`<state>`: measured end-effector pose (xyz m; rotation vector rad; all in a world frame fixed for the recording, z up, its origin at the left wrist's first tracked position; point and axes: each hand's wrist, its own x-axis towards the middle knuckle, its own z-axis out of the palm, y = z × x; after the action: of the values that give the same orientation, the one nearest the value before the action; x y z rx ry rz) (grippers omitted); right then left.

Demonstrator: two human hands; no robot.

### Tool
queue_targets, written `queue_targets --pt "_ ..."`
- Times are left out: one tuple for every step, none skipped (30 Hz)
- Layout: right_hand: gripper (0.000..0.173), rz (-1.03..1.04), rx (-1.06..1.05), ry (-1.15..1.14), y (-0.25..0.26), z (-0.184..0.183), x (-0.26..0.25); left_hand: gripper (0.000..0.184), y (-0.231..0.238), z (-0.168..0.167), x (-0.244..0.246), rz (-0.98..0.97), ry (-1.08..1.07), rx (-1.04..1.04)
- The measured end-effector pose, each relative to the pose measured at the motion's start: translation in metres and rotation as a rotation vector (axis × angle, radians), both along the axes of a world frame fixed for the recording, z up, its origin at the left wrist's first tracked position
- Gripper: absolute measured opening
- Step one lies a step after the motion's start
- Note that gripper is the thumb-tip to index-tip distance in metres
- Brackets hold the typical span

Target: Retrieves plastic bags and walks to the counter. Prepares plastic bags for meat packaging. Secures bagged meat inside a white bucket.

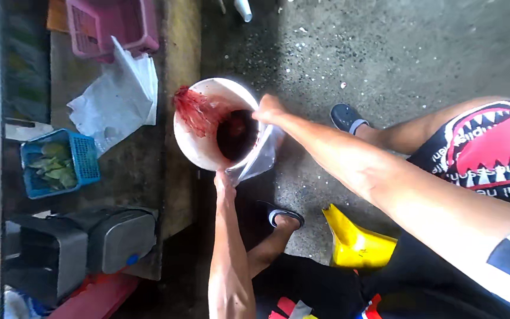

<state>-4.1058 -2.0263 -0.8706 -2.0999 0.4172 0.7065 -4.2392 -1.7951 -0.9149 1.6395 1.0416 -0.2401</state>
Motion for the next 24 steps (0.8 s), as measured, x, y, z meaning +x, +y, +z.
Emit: queue_targets --pt "0.034 0.005 -0.012 -0.005 0.009 0.001 0.010 0.032 0.007 -0.001 0.010 -0.006 0.010 0.001" --pt "0.035 0.012 -0.026 -0.011 0.016 0.002 0.020 0.039 0.014 -0.001 0.017 -0.011 0.018 -0.014" --pt "0.035 0.021 -0.039 -0.014 0.022 0.003 0.028 0.042 0.019 -0.001 0.024 -0.011 0.029 -0.025" --pt "0.036 0.030 -0.052 -0.018 0.027 0.003 0.035 0.042 0.022 -0.001 0.029 -0.003 0.036 -0.024" --pt "0.038 0.041 -0.069 -0.018 0.030 0.003 0.042 0.040 0.022 -0.003 0.031 -0.001 0.031 -0.016" --pt "0.041 0.051 -0.083 -0.015 0.031 0.002 0.045 0.041 0.023 -0.005 0.027 0.002 0.017 -0.037" --pt "0.043 0.052 -0.076 -0.008 0.029 -0.003 0.041 0.043 0.023 -0.006 0.020 -0.005 -0.003 -0.061" --pt "0.046 0.041 -0.038 -0.018 0.023 -0.010 0.040 0.049 0.021 -0.004 0.016 0.009 -0.030 -0.087" --pt "0.049 0.020 0.029 -0.037 0.016 -0.017 0.040 0.055 0.017 -0.003 0.014 0.041 -0.050 -0.082" --pt "0.049 0.002 0.108 -0.039 0.008 -0.025 0.035 0.057 0.012 -0.002 0.007 0.078 -0.058 -0.065" --pt "0.046 -0.012 0.182 -0.022 0.000 -0.033 0.024 0.058 0.008 -0.001 -0.003 0.098 -0.058 -0.065" --pt "0.040 -0.021 0.243 0.011 -0.008 -0.039 0.012 0.056 0.004 -0.001 -0.013 0.118 -0.070 -0.069" --pt "0.034 -0.008 0.281 0.040 -0.015 -0.042 0.000 0.050 0.000 -0.003 -0.022 0.141 -0.091 -0.064" --pt "0.032 0.018 0.283 0.053 -0.021 -0.044 -0.011 0.044 -0.003 -0.005 -0.031 0.162 -0.110 -0.041" --pt "0.032 0.060 0.248 0.050 -0.028 -0.048 -0.022 0.039 -0.005 -0.009 -0.039 0.180 -0.127 -0.010" --pt "0.032 0.113 0.181 0.026 -0.035 -0.053 -0.030 0.033 -0.006 -0.010 -0.047 0.189 -0.142 0.023" --pt "0.031 0.165 0.101 -0.004 -0.042 -0.057 -0.038 0.029 -0.007 -0.010 -0.055 0.175 -0.144 0.060" --pt "0.029 0.214 0.018 -0.030 -0.049 -0.059 -0.045 0.025 -0.008 -0.007 -0.063 0.143 -0.136 0.102" --pt "0.026 0.253 -0.046 -0.056 -0.053 -0.055 -0.049 0.022 -0.007 -0.003 -0.069 0.096 -0.130 0.133" --pt "0.023 0.286 -0.100 -0.086 -0.055 -0.049 -0.053 0.021 -0.005 0.002 -0.075 0.040 -0.128 0.153" --pt "0.020 0.322 -0.149 -0.115 -0.057 -0.041 -0.060 0.021 -0.004 0.007 -0.084 -0.007 -0.126 0.171" --pt "0.017 0.351 -0.190 -0.142 -0.058 -0.033 -0.067 0.020 -0.004 0.013 -0.091 -0.046 -0.118 0.195" --pt "0.016 0.372 -0.211 -0.185 -0.059 -0.026 -0.074 0.020 -0.004 0.020 -0.094 -0.068 -0.109 0.223" --pt "0.015 0.394 -0.217 -0.241 -0.060 -0.021 -0.080 0.020 -0.004 0.029 -0.097 -0.098 -0.097 0.249"
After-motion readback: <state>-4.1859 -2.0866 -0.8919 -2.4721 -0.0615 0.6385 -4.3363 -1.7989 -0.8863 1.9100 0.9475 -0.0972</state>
